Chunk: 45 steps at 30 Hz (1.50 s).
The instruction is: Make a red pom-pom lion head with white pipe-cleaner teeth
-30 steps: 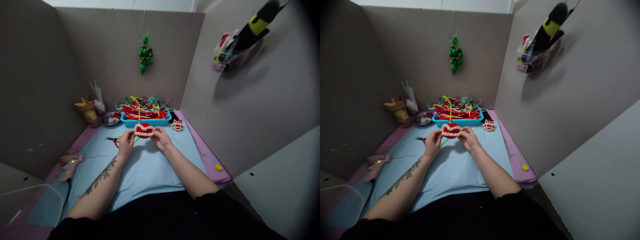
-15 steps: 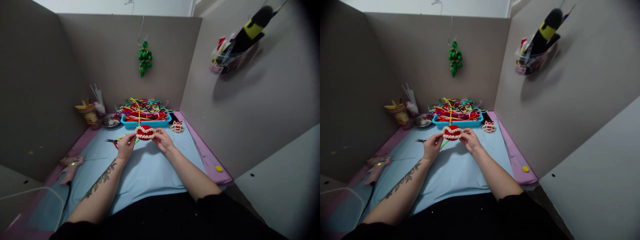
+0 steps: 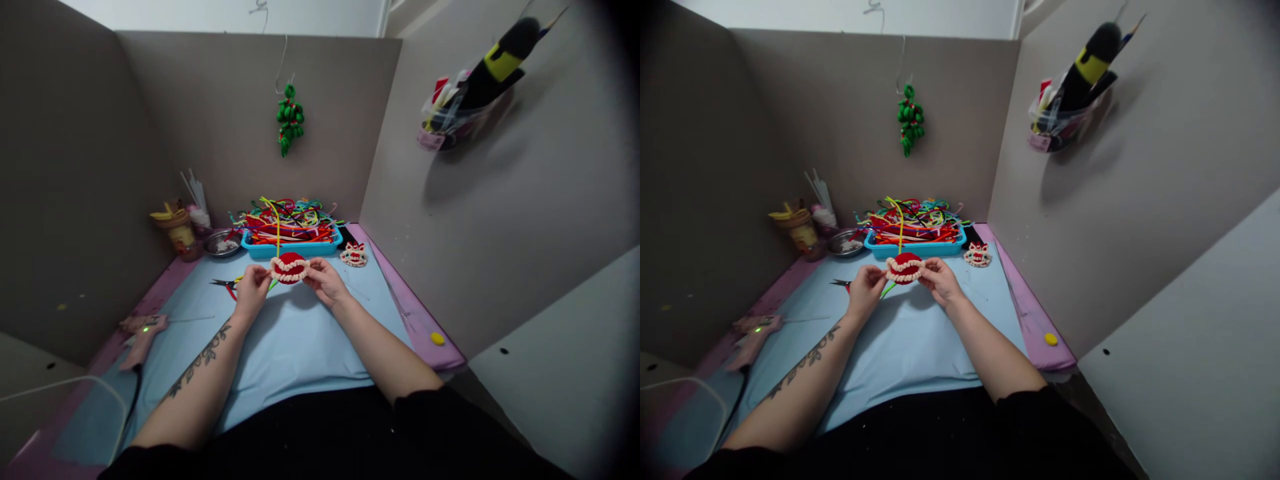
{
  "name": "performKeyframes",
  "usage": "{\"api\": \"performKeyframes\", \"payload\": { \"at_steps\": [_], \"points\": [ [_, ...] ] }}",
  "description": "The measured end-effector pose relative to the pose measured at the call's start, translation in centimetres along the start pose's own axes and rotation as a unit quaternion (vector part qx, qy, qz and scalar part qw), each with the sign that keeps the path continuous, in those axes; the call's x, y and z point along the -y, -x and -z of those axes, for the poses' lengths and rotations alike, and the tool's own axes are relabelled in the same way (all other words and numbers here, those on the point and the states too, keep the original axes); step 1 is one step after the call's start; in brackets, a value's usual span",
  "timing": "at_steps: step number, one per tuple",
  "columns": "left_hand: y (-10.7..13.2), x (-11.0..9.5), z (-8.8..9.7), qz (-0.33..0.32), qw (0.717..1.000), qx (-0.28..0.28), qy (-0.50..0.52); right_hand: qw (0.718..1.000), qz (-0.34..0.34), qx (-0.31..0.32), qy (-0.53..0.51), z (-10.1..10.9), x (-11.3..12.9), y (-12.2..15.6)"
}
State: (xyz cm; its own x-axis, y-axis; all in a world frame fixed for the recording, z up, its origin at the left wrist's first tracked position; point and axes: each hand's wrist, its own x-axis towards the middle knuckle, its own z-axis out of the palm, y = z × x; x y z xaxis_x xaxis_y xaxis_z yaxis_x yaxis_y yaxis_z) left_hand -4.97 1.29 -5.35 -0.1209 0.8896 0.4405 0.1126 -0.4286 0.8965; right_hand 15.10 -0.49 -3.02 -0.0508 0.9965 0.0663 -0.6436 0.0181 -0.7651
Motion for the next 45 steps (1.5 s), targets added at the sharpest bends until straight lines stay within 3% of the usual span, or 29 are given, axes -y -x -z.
{"api": "performKeyframes", "payload": {
  "at_steps": [6,15,25,31,45],
  "points": [
    [0.0,-0.8,-0.2,0.014,0.999,0.038,-0.020,1.000,-0.014,0.017,0.005,-0.3,0.0,0.4],
    [-0.1,-1.5,-0.3,0.021,0.999,0.028,-0.033,1.000,-0.024,0.012,-0.010,-0.9,-0.4,0.7],
    [-0.1,-1.0,-0.3,-0.005,0.998,0.012,-0.059,0.998,-0.037,-0.026,-0.035,-0.8,-0.8,0.4],
    [0.0,-0.7,-0.4,-0.016,1.000,0.012,-0.024,0.995,-0.058,-0.068,-0.038,-0.4,-1.2,-0.1],
    [0.7,-0.9,-0.2,-0.120,0.988,-0.015,-0.091,0.994,-0.064,-0.087,-0.032,0.2,-1.3,-0.5]
  ]
}}
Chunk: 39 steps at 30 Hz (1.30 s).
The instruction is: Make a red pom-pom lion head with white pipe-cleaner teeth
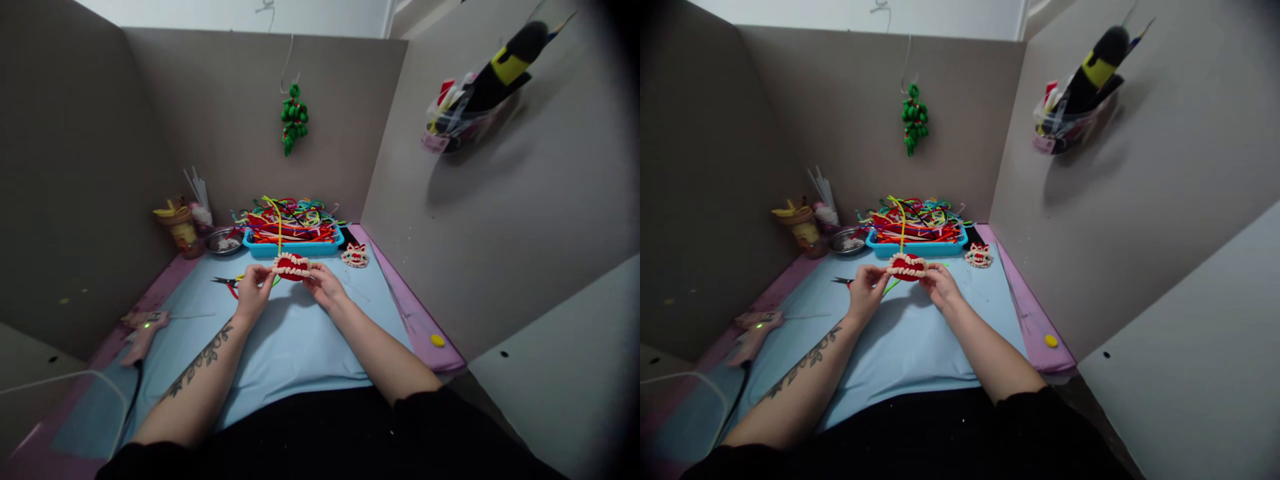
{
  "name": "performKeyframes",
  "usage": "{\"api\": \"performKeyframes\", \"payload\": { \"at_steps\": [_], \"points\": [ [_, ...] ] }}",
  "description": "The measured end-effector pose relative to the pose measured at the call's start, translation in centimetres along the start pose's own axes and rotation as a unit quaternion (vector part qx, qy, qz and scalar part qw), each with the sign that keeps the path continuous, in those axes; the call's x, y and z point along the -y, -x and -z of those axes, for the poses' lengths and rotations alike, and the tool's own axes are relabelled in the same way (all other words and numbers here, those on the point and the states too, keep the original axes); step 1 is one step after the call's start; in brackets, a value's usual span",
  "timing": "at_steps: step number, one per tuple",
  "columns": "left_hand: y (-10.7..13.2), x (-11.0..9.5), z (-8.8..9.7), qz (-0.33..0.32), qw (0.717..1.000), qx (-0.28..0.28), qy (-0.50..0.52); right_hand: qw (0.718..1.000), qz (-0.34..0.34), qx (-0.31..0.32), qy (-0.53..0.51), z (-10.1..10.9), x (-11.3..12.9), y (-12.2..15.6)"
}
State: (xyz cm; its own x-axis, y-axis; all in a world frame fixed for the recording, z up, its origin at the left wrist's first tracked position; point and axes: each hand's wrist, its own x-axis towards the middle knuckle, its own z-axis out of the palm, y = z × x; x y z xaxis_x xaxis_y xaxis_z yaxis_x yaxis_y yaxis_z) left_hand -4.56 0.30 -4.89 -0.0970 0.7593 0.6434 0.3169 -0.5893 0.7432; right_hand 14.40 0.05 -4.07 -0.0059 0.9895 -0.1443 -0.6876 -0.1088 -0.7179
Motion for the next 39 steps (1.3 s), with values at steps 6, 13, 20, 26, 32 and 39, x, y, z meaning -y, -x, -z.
{"api": "performKeyframes", "payload": {
  "at_steps": [6,13,20,26,32,39],
  "points": [
    [0.6,-1.3,0.1,-0.079,0.995,-0.030,-0.057,1.000,-0.010,0.015,-0.008,1.0,-0.7,-1.1],
    [0.8,-1.6,0.3,-0.123,0.986,-0.067,-0.095,0.998,0.002,0.054,-0.016,1.1,-0.9,-1.2],
    [0.5,-1.5,0.4,-0.127,0.985,-0.043,-0.109,0.999,0.011,0.050,-0.017,0.8,-0.6,-0.8],
    [0.1,-1.7,0.4,-0.077,0.994,-0.022,-0.069,0.997,0.051,0.062,-0.009,0.3,0.2,-0.1],
    [-0.2,-0.7,0.0,-0.014,1.000,0.005,-0.015,0.993,0.086,0.076,0.014,0.1,0.7,0.3],
    [-0.4,-0.1,-0.1,0.058,0.997,0.027,0.031,0.994,0.073,0.082,0.026,-0.3,0.9,0.8]
  ]
}}
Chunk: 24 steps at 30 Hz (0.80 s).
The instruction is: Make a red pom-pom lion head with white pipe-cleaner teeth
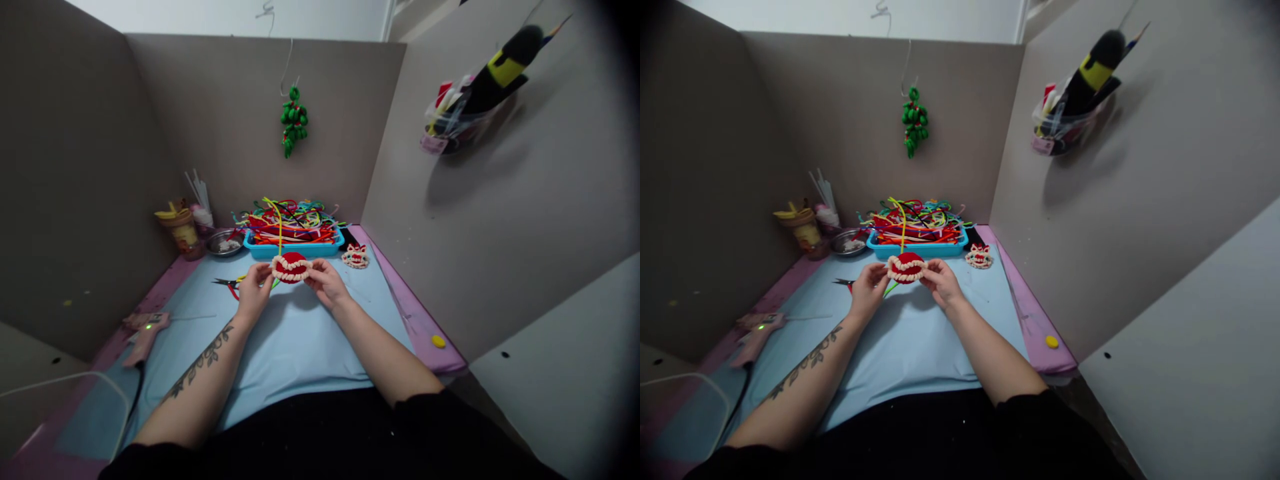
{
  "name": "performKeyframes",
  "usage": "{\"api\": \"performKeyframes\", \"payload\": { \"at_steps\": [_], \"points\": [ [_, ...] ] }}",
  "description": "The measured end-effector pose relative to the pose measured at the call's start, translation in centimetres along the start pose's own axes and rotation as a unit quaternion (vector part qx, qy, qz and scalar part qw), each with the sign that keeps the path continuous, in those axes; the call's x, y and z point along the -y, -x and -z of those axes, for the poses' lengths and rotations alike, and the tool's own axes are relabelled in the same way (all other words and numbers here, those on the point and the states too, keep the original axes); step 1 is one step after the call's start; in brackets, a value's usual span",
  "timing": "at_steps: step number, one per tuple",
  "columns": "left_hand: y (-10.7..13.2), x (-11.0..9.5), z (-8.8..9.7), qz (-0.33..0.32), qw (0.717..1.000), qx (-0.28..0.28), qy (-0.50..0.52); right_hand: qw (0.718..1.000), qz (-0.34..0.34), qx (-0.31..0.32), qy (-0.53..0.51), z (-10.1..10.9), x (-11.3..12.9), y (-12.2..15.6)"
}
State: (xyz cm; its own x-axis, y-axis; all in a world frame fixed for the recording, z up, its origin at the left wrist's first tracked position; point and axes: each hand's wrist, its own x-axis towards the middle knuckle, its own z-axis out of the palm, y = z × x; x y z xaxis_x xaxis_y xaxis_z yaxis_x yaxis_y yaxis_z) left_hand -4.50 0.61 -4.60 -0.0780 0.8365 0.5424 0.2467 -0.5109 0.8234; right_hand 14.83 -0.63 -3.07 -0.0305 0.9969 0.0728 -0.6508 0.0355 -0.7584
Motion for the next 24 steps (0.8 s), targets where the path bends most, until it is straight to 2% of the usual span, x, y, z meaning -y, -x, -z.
{"api": "performKeyframes", "payload": {
  "at_steps": [6,9,16,20,24],
  "points": [
    [0.0,-0.5,-0.2,0.017,0.998,-0.006,0.063,0.999,-0.030,-0.032,-0.014,0.1,-0.1,-0.1],
    [-0.2,-0.7,-0.4,0.063,0.990,0.001,0.129,0.997,-0.050,-0.042,-0.027,0.2,-0.2,-0.2],
    [-0.3,-0.6,-0.9,0.211,0.940,-0.009,0.269,0.996,-0.067,-0.042,-0.050,0.0,-0.4,-0.1],
    [-0.3,-0.6,-1.1,0.251,0.909,-0.037,0.332,0.996,-0.070,-0.040,-0.048,-0.1,-0.6,-0.1],
    [-0.3,-0.8,-1.1,0.270,0.887,-0.033,0.372,0.996,-0.067,-0.037,-0.047,-0.1,-0.7,-0.1]
  ]
}}
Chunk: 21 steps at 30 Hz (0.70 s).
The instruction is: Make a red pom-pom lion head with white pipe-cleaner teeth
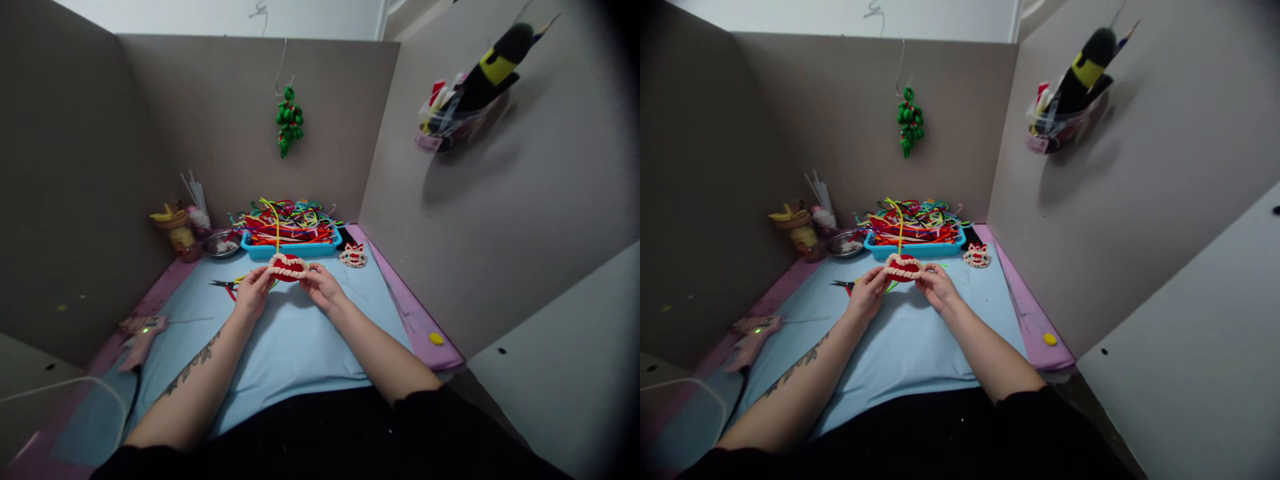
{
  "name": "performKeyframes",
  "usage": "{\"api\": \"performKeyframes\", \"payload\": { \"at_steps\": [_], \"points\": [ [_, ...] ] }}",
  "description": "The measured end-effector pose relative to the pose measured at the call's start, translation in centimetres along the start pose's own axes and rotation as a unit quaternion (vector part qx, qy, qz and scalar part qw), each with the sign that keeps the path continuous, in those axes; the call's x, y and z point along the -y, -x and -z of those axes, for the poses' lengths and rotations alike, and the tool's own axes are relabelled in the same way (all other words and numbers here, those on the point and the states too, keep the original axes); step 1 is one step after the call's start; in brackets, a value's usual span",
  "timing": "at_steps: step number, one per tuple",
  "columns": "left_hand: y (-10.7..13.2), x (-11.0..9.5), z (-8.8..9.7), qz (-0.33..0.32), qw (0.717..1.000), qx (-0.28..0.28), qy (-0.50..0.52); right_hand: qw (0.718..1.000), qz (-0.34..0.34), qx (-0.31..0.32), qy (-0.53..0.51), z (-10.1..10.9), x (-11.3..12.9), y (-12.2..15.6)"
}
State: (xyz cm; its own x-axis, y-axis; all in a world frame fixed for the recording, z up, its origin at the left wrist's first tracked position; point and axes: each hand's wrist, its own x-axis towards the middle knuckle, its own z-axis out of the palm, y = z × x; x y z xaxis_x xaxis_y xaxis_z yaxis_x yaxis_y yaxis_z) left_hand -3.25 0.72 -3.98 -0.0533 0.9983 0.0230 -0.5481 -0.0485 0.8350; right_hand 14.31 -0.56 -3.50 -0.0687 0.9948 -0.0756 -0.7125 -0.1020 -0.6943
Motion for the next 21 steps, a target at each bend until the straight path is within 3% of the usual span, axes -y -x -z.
{"api": "performKeyframes", "payload": {
  "at_steps": [9,21],
  "points": [
    [-0.6,0.7,0.8,0.014,0.999,0.033,-0.007,1.000,0.005,0.011,0.005,0.1,-0.4,0.0],
    [-0.8,1.6,0.7,-0.034,0.999,0.005,0.007,1.000,0.000,0.025,0.016,-0.2,-0.7,0.2]
  ]
}}
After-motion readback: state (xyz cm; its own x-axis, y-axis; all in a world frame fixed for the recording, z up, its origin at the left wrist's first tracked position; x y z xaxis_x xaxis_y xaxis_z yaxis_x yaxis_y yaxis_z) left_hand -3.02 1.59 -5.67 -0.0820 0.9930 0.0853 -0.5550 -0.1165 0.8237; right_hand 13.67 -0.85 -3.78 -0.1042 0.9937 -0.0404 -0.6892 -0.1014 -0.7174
